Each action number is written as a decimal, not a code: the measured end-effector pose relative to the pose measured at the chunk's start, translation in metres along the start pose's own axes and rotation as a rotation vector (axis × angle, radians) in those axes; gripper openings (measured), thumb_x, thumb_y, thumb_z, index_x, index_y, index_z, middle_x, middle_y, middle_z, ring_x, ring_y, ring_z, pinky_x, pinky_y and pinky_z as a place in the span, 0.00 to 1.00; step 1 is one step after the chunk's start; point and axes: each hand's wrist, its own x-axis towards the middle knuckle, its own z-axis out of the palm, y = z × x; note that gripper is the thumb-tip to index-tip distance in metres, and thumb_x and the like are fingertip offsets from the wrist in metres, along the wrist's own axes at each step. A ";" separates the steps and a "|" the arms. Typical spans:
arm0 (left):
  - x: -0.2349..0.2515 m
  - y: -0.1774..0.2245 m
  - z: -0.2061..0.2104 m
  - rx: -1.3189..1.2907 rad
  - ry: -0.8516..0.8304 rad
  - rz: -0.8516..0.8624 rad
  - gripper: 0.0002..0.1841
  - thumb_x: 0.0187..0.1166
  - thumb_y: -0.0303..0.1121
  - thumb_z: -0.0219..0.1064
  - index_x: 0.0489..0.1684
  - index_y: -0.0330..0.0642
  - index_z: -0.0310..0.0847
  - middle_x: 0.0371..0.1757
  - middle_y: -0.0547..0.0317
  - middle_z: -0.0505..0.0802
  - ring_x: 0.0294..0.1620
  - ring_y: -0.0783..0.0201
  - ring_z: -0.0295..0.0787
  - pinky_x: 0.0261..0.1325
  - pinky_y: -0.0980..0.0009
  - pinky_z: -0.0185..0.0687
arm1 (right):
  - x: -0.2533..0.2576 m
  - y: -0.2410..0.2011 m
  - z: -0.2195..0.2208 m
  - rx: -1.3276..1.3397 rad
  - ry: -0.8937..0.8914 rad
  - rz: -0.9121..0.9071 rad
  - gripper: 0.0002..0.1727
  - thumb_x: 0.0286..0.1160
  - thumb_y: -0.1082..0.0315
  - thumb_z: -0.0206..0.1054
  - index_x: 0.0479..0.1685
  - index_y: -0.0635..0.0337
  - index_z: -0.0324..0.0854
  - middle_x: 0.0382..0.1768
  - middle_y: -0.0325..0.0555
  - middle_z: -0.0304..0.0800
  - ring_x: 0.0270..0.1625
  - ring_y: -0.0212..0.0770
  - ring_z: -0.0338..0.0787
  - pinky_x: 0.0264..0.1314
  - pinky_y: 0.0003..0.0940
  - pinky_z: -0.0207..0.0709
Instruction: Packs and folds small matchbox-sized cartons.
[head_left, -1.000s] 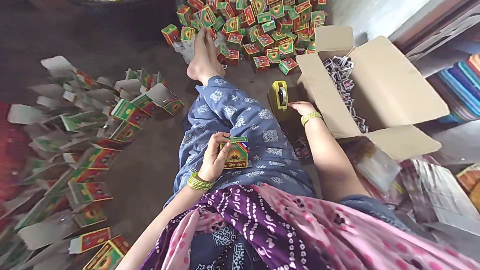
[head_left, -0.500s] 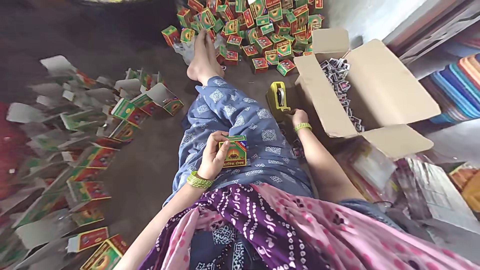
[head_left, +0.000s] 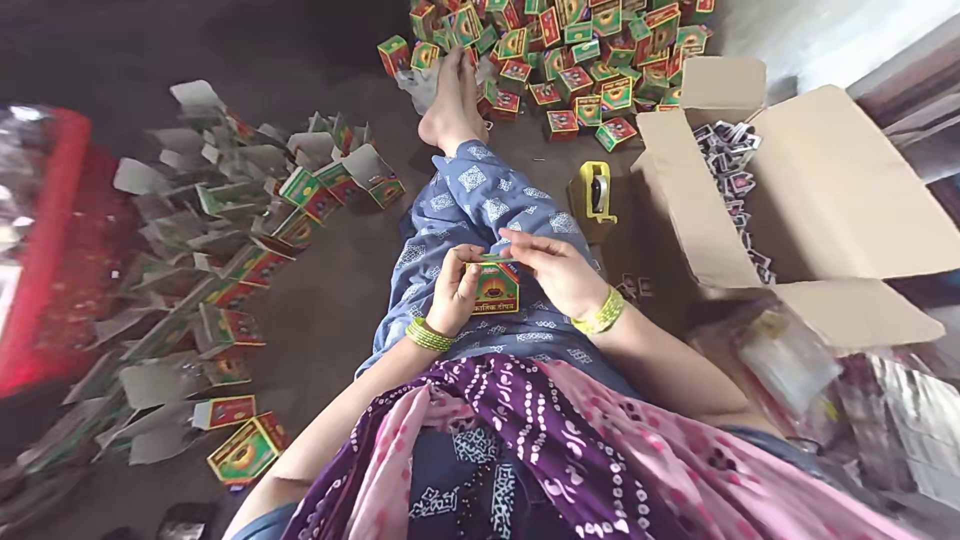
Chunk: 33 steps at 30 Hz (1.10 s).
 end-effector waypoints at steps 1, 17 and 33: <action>-0.001 0.000 -0.001 -0.011 0.000 0.001 0.24 0.90 0.54 0.53 0.57 0.41 0.79 0.65 0.56 0.85 0.62 0.66 0.85 0.64 0.63 0.87 | 0.002 0.004 0.006 0.016 -0.008 0.050 0.20 0.87 0.66 0.61 0.72 0.67 0.81 0.61 0.50 0.92 0.66 0.42 0.88 0.74 0.43 0.79; -0.004 0.016 -0.004 0.016 -0.135 0.022 0.30 0.68 0.36 0.81 0.64 0.31 0.70 0.61 0.43 0.86 0.55 0.57 0.90 0.57 0.58 0.91 | 0.021 0.031 0.014 -0.234 0.251 0.120 0.32 0.58 0.67 0.83 0.67 0.57 0.78 0.56 0.50 0.84 0.52 0.43 0.90 0.53 0.41 0.89; 0.006 0.010 -0.250 1.084 0.617 -0.638 0.30 0.76 0.30 0.65 0.80 0.33 0.70 0.84 0.31 0.70 0.77 0.28 0.74 0.75 0.35 0.74 | 0.014 0.039 0.005 -0.505 -0.113 -0.003 0.28 0.65 0.55 0.80 0.64 0.59 0.84 0.54 0.44 0.93 0.57 0.37 0.93 0.60 0.36 0.89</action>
